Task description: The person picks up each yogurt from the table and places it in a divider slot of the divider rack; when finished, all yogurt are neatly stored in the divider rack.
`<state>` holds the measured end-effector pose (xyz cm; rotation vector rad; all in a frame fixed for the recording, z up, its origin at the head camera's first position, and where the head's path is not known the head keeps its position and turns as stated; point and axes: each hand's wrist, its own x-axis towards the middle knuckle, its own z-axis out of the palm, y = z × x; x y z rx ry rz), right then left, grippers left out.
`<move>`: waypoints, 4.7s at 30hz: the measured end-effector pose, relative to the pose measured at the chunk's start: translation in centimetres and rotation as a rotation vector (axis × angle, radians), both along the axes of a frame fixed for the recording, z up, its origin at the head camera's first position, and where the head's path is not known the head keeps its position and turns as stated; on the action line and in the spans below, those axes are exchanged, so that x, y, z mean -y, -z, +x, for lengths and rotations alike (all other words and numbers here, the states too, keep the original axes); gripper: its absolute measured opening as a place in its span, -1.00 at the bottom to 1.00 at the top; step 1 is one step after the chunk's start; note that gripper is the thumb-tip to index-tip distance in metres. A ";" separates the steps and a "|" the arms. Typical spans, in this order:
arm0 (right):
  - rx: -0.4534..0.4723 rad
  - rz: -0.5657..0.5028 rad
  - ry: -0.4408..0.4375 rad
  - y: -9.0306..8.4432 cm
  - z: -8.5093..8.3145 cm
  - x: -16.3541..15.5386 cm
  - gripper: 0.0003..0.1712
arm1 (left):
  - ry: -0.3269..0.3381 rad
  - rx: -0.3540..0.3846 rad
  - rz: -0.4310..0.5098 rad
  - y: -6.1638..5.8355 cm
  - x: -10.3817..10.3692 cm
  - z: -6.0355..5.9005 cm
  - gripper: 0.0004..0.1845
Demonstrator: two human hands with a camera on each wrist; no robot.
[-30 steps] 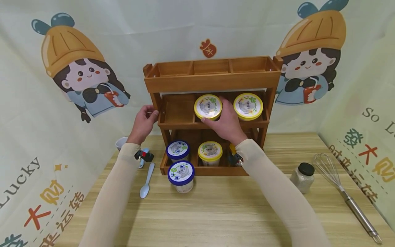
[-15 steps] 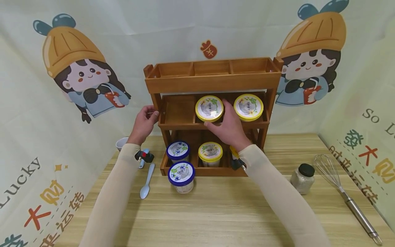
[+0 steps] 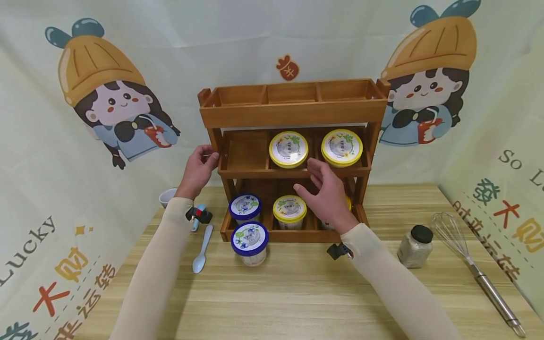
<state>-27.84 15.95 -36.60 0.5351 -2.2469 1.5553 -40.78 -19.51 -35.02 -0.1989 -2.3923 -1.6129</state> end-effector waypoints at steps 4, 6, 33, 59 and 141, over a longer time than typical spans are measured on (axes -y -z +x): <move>-0.046 -0.009 -0.025 1.0 0.8 0.2 -0.26 | 0.000 0.004 0.001 -0.1 0.1 -0.1 -0.54; -0.049 0.011 -0.046 1.4 1.1 0.5 -0.27 | -0.002 0.008 0.003 -0.2 0.1 -0.1 -0.54; 0.221 0.334 -0.329 7.3 2.3 7.1 0.03 | -0.007 0.012 0.004 -0.1 0.0 0.1 -0.54; 0.288 0.465 -0.323 8.7 1.6 9.5 0.26 | 0.010 -0.025 -0.008 0.1 0.1 0.1 -0.55; 0.056 0.198 -0.150 -6.8 -2.0 9.5 0.20 | 0.011 0.001 0.012 0.0 0.0 0.2 -0.56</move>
